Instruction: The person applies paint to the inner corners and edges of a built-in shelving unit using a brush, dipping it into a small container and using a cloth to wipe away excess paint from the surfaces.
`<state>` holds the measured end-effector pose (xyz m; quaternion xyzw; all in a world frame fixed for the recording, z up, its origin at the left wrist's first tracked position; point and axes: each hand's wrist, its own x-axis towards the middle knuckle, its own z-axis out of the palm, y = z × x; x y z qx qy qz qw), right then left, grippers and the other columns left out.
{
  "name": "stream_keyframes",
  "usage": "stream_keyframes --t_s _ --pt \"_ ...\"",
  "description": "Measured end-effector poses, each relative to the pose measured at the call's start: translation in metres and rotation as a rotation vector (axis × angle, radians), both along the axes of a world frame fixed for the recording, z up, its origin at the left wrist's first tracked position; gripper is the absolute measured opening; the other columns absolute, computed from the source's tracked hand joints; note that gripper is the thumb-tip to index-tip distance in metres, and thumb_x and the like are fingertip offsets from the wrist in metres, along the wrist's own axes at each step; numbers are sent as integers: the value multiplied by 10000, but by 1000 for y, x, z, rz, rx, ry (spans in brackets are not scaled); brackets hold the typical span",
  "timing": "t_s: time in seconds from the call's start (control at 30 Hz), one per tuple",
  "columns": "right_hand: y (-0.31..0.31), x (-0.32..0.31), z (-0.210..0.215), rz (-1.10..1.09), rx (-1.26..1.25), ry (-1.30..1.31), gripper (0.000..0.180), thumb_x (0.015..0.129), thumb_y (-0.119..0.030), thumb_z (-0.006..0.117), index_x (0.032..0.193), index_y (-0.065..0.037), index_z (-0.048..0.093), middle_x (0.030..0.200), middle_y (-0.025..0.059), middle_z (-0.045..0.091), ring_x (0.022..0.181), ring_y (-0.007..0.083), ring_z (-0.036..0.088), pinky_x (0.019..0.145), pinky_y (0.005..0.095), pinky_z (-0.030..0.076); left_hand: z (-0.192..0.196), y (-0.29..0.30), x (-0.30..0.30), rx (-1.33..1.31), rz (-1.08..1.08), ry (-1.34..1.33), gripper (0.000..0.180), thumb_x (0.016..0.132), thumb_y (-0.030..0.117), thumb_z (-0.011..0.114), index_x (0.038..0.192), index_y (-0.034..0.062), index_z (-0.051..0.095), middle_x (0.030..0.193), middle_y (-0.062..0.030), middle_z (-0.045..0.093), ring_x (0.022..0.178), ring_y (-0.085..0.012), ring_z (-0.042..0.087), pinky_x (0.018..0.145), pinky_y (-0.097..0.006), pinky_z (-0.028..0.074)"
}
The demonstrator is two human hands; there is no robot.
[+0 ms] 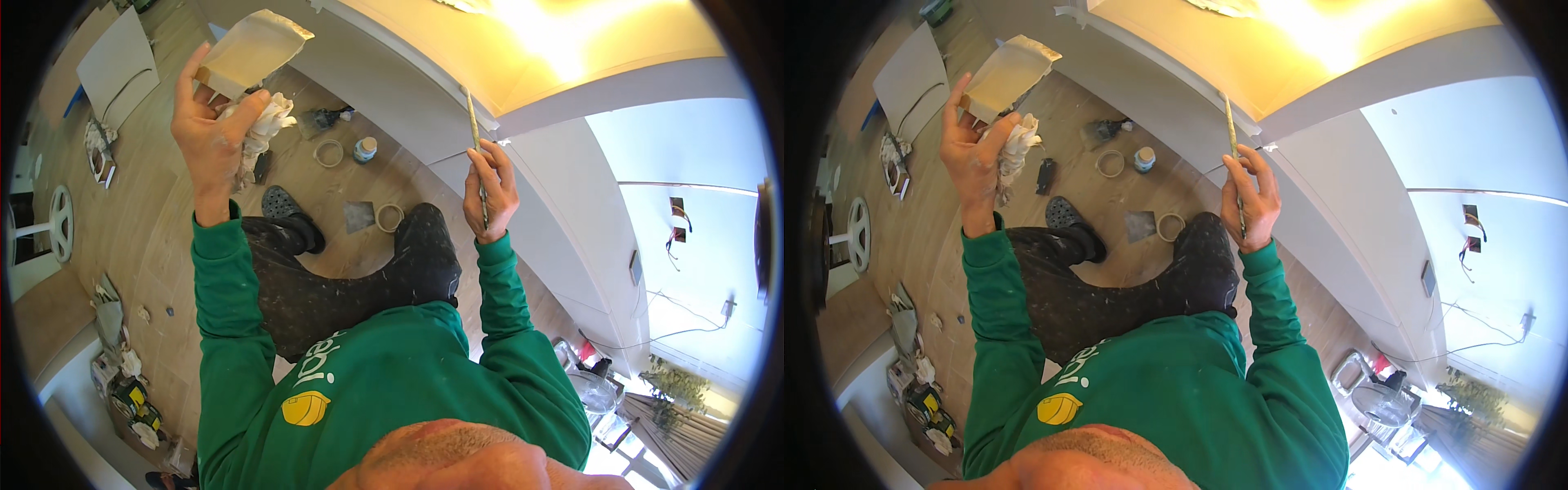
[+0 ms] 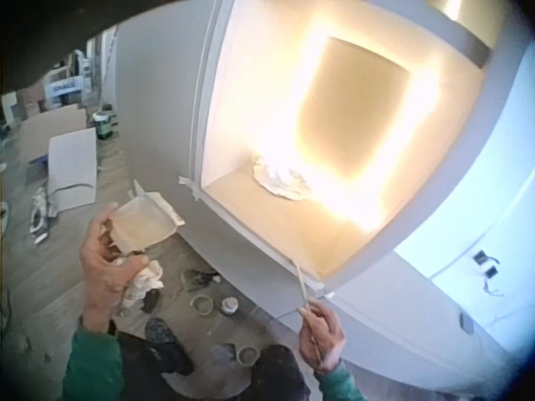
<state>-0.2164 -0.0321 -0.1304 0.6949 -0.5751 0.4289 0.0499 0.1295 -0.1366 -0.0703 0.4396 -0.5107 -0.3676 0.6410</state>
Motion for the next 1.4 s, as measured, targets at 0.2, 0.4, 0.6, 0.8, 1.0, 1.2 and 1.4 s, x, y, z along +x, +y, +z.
stream_keyframes --t_s 0.2,0.4,0.6,0.8,1.0,1.2,1.4 --pt "24 -17 0 -61 -4 46 378 760 134 664 1074 -60 745 1194 117 682 890 237 682 771 347 551 1 2 -4 18 -22 -20 727 803 -74 731 1465 -25 436 1220 -206 638 973 -186 675 817 -290 569" --pt "40 -7 3 -80 4 8 362 747 114 683 1064 -51 745 1184 115 687 892 240 684 771 349 548 -2 1 -6 -10 -19 4 765 775 -35 781 1455 -39 429 1139 -213 673 932 -189 684 778 -299 591" --pt "14 6 8 36 -36 3 361 736 107 692 1060 -45 743 1189 119 682 887 243 691 775 350 552 -2 0 -10 -3 -36 28 769 772 -25 786 1452 -39 429 1143 -214 670 920 -185 680 767 -293 588" --pt "-9 9 8 31 -3 -45 326 763 99 688 1055 -34 744 1157 130 685 866 243 691 775 353 556 -3 -1 -8 5 -38 24 772 770 -21 791 1453 -36 431 1162 -216 662 933 -187 677 776 -297 586" --pt "17 -4 7 -57 11 -57 313 778 98 679 1052 -36 748 1168 132 684 866 240 690 770 351 562 -2 2 -7 1 -35 14 767 776 -28 789 1454 -33 431 1165 -210 661 956 -193 671 801 -303 583" --pt "37 -4 10 -82 8 -41 312 782 102 672 1052 -35 748 1175 120 687 867 235 695 772 345 564 0 3 -10 2 -42 -5 771 774 -31 788 1455 -37 426 1165 -213 659 973 -200 672 819 -306 583" --pt "30 -6 14 -75 14 -52 313 783 100 674 1055 -37 748 1177 119 687 861 229 695 762 338 563 -1 2 -8 -3 -54 6 775 774 -29 788 1457 -40 422 1176 -222 651 1003 -209 670 831 -307 582"
